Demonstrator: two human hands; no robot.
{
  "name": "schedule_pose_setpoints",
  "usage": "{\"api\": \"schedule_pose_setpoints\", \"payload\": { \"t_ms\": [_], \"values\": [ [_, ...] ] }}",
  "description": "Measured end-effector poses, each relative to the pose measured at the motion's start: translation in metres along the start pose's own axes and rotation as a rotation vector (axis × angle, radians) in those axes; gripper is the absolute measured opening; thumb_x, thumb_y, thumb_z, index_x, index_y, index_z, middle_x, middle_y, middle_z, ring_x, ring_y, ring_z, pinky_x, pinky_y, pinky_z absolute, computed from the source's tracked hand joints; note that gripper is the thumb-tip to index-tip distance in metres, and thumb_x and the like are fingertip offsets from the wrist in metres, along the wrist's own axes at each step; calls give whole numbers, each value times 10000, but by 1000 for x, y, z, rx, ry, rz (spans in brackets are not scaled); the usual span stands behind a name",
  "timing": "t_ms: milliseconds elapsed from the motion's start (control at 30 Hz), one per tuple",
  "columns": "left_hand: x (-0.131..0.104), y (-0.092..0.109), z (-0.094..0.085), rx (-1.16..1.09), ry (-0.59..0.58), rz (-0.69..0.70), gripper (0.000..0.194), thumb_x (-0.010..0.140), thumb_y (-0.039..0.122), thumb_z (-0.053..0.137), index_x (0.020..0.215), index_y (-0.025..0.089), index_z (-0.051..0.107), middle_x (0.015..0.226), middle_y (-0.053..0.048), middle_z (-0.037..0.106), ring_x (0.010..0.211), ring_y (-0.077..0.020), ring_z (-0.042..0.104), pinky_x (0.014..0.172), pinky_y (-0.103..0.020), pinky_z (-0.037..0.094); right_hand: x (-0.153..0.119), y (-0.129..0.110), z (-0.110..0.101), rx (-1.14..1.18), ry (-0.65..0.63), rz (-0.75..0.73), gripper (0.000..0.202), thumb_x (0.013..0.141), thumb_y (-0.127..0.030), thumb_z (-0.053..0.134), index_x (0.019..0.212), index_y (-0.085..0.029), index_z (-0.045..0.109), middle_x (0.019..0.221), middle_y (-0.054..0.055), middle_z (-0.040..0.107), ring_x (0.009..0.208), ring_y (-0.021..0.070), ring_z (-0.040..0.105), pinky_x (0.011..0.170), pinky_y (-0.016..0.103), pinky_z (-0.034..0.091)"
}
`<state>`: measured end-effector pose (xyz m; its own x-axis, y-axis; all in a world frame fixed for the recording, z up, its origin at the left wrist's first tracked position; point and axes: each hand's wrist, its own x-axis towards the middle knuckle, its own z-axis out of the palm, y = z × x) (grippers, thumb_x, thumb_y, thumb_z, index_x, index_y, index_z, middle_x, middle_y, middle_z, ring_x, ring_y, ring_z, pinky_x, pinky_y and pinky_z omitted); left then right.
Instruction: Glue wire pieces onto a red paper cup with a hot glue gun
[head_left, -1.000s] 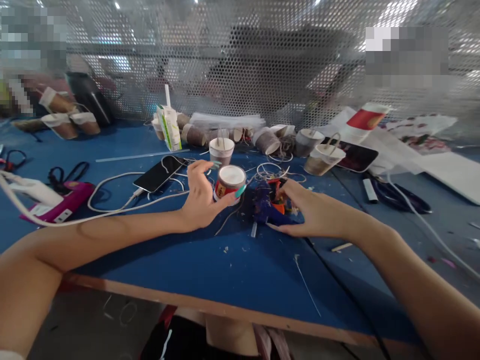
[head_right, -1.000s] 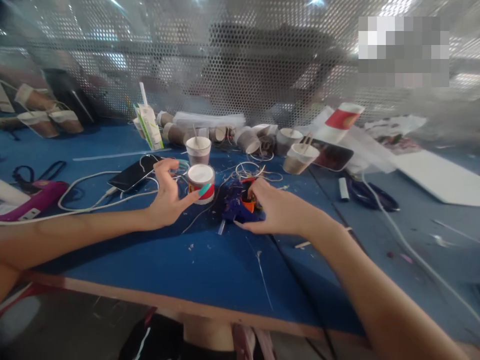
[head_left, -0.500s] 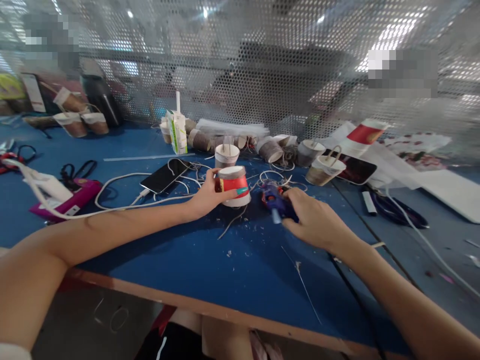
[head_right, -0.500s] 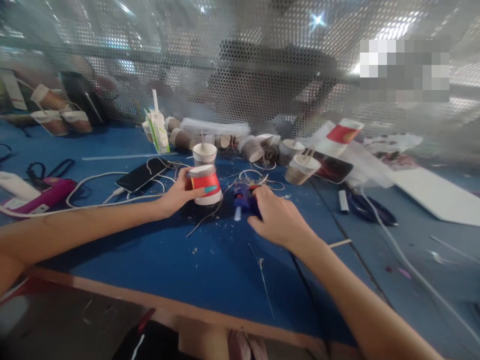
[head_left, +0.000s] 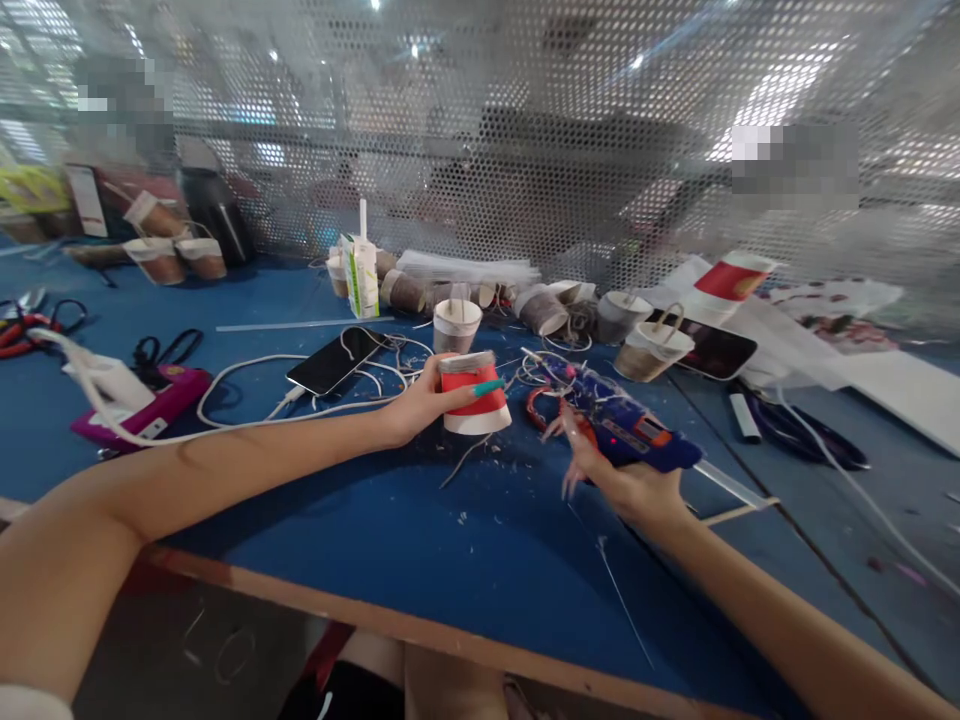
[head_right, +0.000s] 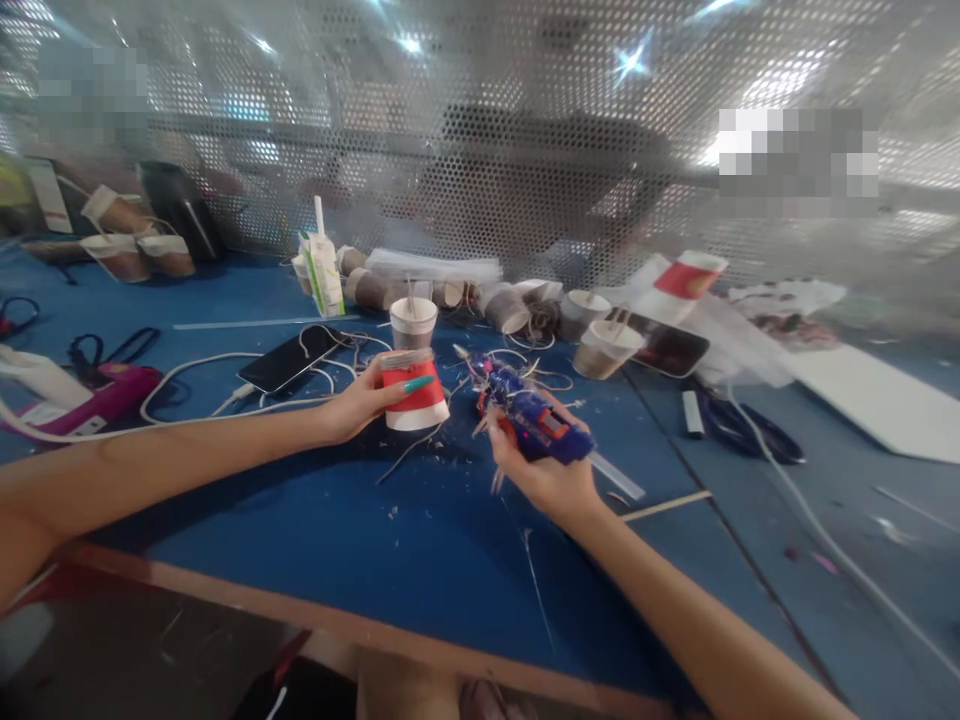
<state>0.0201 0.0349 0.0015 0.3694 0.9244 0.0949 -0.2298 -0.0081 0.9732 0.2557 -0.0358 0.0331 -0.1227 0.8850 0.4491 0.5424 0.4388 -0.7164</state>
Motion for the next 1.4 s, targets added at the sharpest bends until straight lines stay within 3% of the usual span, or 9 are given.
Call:
{"api": "schedule_pose_setpoints", "payload": {
  "t_ms": [133,333,567,900,1400],
  "values": [
    [0,-2,0,31,-42,35,549,801,354,768,1224,218,446,1337,-142,630,1227,-285,629,1008,-465,542,1,-5,5,40,16,-18,179,791,-435,683,827,-264,640,763,55,717,647,244,702,603,386,607],
    [0,-2,-1,58,-92,89,590,768,397,789,1226,215,465,1308,-129,653,1208,-280,640,970,-422,557,3,-15,4,0,-74,-48,167,819,-391,646,723,-265,591,530,-2,606,543,222,650,556,363,578],
    [-3,3,0,58,-124,76,615,681,344,852,1159,195,493,1250,-120,678,1192,-274,645,966,-398,541,5,-20,7,6,-100,-72,216,796,-349,629,631,-279,509,441,-34,531,408,176,562,507,328,553],
    [-4,5,0,74,-148,69,597,695,310,837,1167,183,494,1261,-135,673,1203,-284,640,962,-416,539,5,-19,7,-12,-94,-132,209,777,-275,596,602,-278,482,476,-35,561,409,165,573,459,304,506],
    [-5,6,2,36,-149,60,634,654,352,849,1145,185,485,1259,-140,678,1220,-288,633,972,-417,535,3,-20,4,-76,-76,-49,230,743,-305,579,574,-284,425,505,-9,564,458,185,567,446,321,472]
  ]
}}
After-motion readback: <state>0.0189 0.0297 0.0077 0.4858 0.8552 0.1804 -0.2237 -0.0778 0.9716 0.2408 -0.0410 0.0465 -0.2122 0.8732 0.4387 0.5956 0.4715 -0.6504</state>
